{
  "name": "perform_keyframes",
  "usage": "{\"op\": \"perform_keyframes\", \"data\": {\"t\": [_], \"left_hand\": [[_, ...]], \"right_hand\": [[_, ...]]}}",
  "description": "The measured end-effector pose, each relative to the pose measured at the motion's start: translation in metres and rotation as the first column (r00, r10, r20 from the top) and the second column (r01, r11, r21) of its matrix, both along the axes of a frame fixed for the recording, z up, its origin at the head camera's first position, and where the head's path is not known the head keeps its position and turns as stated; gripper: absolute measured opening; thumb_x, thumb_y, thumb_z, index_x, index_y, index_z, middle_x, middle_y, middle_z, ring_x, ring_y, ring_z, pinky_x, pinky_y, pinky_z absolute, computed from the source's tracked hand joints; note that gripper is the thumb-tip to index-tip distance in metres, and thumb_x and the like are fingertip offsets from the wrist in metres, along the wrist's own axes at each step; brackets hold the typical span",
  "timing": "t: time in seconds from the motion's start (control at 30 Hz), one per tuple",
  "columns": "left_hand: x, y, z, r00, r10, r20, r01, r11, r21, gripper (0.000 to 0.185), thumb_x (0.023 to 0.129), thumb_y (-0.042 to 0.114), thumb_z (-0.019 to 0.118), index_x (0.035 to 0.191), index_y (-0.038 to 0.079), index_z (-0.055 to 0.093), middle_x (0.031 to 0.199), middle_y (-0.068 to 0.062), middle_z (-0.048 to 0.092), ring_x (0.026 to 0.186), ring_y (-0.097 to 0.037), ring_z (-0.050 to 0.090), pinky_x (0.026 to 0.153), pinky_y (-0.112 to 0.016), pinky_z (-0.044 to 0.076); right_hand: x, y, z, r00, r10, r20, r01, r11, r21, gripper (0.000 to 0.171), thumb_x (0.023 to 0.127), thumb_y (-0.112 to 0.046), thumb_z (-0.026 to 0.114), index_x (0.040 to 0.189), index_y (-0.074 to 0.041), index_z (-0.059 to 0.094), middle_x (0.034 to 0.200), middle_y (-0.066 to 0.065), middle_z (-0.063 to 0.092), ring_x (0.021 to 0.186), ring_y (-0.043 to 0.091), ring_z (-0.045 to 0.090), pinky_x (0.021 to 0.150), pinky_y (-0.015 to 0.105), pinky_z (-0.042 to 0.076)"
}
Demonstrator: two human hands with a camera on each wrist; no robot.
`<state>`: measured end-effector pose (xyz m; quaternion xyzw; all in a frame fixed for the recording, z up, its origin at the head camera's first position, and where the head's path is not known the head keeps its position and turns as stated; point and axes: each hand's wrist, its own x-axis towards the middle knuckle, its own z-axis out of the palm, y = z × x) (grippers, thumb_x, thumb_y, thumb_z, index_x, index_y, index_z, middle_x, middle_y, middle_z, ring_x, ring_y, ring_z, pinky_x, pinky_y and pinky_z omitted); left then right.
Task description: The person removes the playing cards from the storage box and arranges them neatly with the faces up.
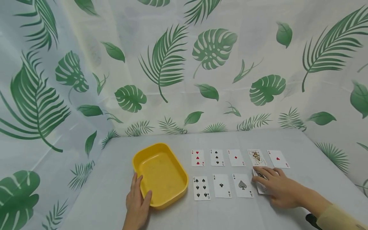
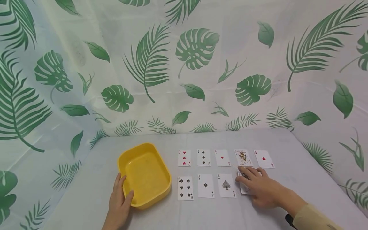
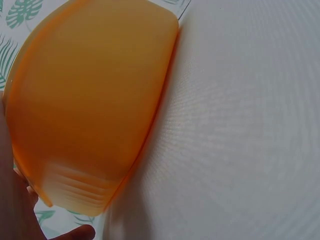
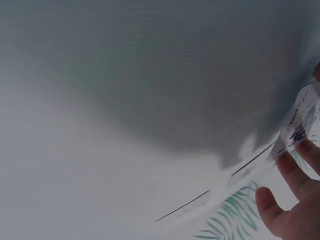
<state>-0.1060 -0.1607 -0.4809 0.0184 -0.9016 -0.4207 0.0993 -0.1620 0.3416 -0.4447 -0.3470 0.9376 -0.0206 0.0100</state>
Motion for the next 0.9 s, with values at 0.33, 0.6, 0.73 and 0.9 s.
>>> {"op": "perform_keyframes", "data": {"t": [0.33,0.6,0.73,0.9], "left_hand": [[0.001,-0.001,-0.002,1.0,-0.004,-0.025,0.004,1.0,-0.007,0.06,0.104,0.021,0.054,0.155,0.007,0.025,0.167,-0.016,0.008,0.143,-0.048,0.021,0.106,-0.069,0.016],[-0.001,-0.001,-0.002,0.998,-0.015,-0.068,0.013,1.0,-0.025,0.061,0.103,0.019,0.055,0.154,0.004,0.026,0.166,-0.019,0.011,0.141,-0.049,0.025,0.104,-0.069,0.019],[-0.001,-0.002,-0.003,0.998,-0.007,-0.057,0.006,1.0,-0.022,0.06,0.103,0.019,0.055,0.154,0.004,0.026,0.166,-0.018,0.01,0.142,-0.048,0.024,0.105,-0.069,0.019],[-0.001,-0.002,-0.003,0.999,-0.005,-0.045,0.004,1.0,-0.022,0.06,0.104,0.02,0.054,0.154,0.004,0.026,0.166,-0.019,0.009,0.143,-0.048,0.023,0.105,-0.069,0.018]], "right_hand": [[0.0,0.015,-0.013,0.999,0.042,-0.026,-0.043,0.999,-0.011,0.069,0.066,-0.005,0.071,0.131,-0.023,0.055,0.149,0.013,0.045,0.132,0.039,0.043,0.095,0.065,0.034],[0.001,0.014,-0.016,1.0,0.019,0.012,-0.019,0.999,-0.043,0.072,0.067,-0.005,0.07,0.135,-0.024,0.052,0.151,0.012,0.044,0.133,0.04,0.042,0.096,0.067,0.032],[0.0,0.012,-0.015,0.999,-0.008,0.041,0.01,0.999,-0.042,0.071,0.069,-0.006,0.07,0.135,-0.024,0.052,0.152,0.012,0.043,0.135,0.04,0.04,0.099,0.068,0.03],[0.0,0.01,-0.014,0.999,-0.007,0.039,0.008,0.999,-0.043,0.069,0.069,-0.008,0.072,0.133,-0.025,0.052,0.15,0.013,0.044,0.134,0.041,0.041,0.098,0.068,0.032]]}}
